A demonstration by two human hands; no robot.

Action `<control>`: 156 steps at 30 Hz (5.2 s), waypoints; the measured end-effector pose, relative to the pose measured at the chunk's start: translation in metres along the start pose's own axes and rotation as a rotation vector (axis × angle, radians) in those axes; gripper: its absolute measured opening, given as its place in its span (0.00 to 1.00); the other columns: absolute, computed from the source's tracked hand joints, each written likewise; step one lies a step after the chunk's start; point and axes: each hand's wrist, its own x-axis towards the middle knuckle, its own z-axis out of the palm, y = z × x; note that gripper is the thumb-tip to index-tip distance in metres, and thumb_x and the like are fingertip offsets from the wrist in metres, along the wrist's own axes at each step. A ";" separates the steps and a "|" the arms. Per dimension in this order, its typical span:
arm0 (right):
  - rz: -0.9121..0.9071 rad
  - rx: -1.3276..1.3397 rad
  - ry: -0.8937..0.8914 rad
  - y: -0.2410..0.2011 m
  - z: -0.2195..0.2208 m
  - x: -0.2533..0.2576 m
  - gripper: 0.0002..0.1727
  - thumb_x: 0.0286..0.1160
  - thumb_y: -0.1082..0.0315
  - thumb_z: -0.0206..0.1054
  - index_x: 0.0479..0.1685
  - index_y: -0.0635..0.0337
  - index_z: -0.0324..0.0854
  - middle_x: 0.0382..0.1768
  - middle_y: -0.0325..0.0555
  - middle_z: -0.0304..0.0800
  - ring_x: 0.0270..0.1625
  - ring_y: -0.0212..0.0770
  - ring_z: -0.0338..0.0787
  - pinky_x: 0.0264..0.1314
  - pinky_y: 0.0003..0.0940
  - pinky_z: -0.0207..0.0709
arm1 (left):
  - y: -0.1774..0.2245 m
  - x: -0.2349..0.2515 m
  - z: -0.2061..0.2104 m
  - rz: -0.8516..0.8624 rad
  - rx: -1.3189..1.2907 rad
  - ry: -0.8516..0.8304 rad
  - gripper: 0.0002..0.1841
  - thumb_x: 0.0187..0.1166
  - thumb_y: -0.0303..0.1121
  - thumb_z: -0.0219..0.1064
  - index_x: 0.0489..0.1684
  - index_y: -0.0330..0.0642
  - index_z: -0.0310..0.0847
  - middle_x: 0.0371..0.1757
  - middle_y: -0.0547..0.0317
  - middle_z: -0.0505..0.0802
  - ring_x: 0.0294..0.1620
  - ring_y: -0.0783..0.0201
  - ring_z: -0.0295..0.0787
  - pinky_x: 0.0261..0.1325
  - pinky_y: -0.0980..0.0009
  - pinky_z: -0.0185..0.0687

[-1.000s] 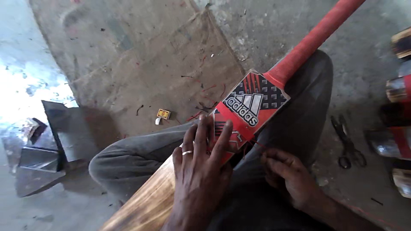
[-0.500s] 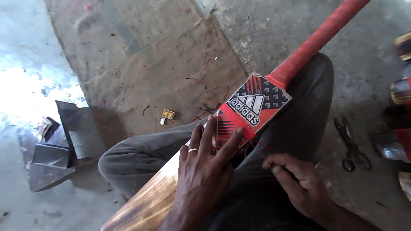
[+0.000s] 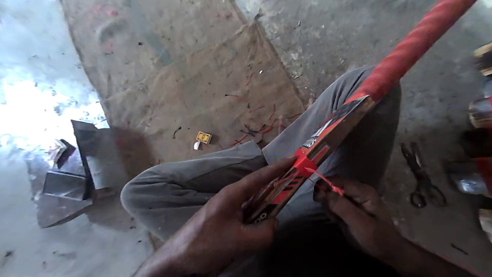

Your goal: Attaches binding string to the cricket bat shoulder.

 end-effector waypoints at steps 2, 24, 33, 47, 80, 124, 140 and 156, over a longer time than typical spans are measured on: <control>0.040 0.024 0.007 0.003 0.001 0.005 0.12 0.88 0.65 0.57 0.51 0.51 0.88 0.27 0.37 0.79 0.21 0.26 0.71 0.22 0.20 0.69 | -0.004 0.007 -0.004 0.032 -0.071 -0.039 0.44 0.69 0.29 0.76 0.89 0.75 0.64 0.69 0.67 0.89 0.56 0.63 0.93 0.54 0.63 0.95; 0.250 0.183 0.043 -0.022 0.022 0.054 0.14 0.89 0.66 0.56 0.57 0.56 0.88 0.23 0.42 0.75 0.17 0.31 0.67 0.17 0.21 0.62 | -0.017 0.001 0.066 0.103 1.133 0.849 0.40 0.70 0.62 0.72 0.85 0.61 0.72 0.89 0.49 0.70 0.85 0.37 0.65 0.74 0.29 0.59; 0.336 0.207 0.127 0.015 0.000 0.000 0.12 0.86 0.62 0.59 0.52 0.49 0.90 0.20 0.36 0.69 0.17 0.27 0.66 0.19 0.21 0.61 | -0.054 0.027 0.084 0.068 1.375 0.875 0.40 0.77 0.50 0.68 0.93 0.63 0.56 0.94 0.68 0.61 0.89 0.57 0.62 0.71 0.53 0.70; 0.467 0.551 0.123 0.042 -0.009 -0.017 0.10 0.86 0.61 0.62 0.51 0.51 0.88 0.18 0.33 0.65 0.17 0.25 0.65 0.20 0.20 0.63 | -0.042 0.024 0.073 0.121 1.329 0.756 0.35 0.76 0.54 0.70 0.85 0.90 0.62 0.91 0.57 0.66 0.84 0.47 0.68 0.62 0.48 0.79; 0.387 0.327 0.115 0.039 -0.008 -0.020 0.11 0.86 0.61 0.60 0.49 0.51 0.88 0.20 0.37 0.70 0.18 0.27 0.66 0.20 0.22 0.63 | -0.052 0.035 0.062 0.027 1.198 0.728 0.57 0.63 0.64 0.72 0.97 0.57 0.45 0.97 0.54 0.53 0.93 0.46 0.53 0.69 0.33 0.70; 0.332 0.239 0.029 -0.007 0.024 0.057 0.14 0.88 0.62 0.56 0.55 0.52 0.87 0.19 0.38 0.67 0.16 0.29 0.64 0.16 0.21 0.60 | -0.051 0.023 0.076 0.007 1.386 0.803 0.42 0.79 0.60 0.61 0.95 0.61 0.52 0.96 0.65 0.56 0.93 0.56 0.54 0.80 0.37 0.54; 0.522 0.454 0.148 0.042 -0.007 -0.006 0.11 0.86 0.60 0.61 0.53 0.51 0.87 0.19 0.35 0.67 0.16 0.26 0.65 0.19 0.20 0.63 | -0.049 0.028 0.062 0.118 1.351 0.727 0.36 0.78 0.52 0.69 0.87 0.88 0.59 0.93 0.55 0.63 0.87 0.46 0.64 0.67 0.47 0.76; 0.272 0.391 -0.026 0.003 0.012 0.021 0.11 0.88 0.62 0.60 0.51 0.50 0.88 0.27 0.38 0.78 0.20 0.26 0.70 0.22 0.20 0.67 | -0.015 0.008 -0.012 0.062 0.091 0.052 0.41 0.72 0.38 0.77 0.88 0.77 0.64 0.72 0.71 0.87 0.60 0.65 0.90 0.59 0.62 0.93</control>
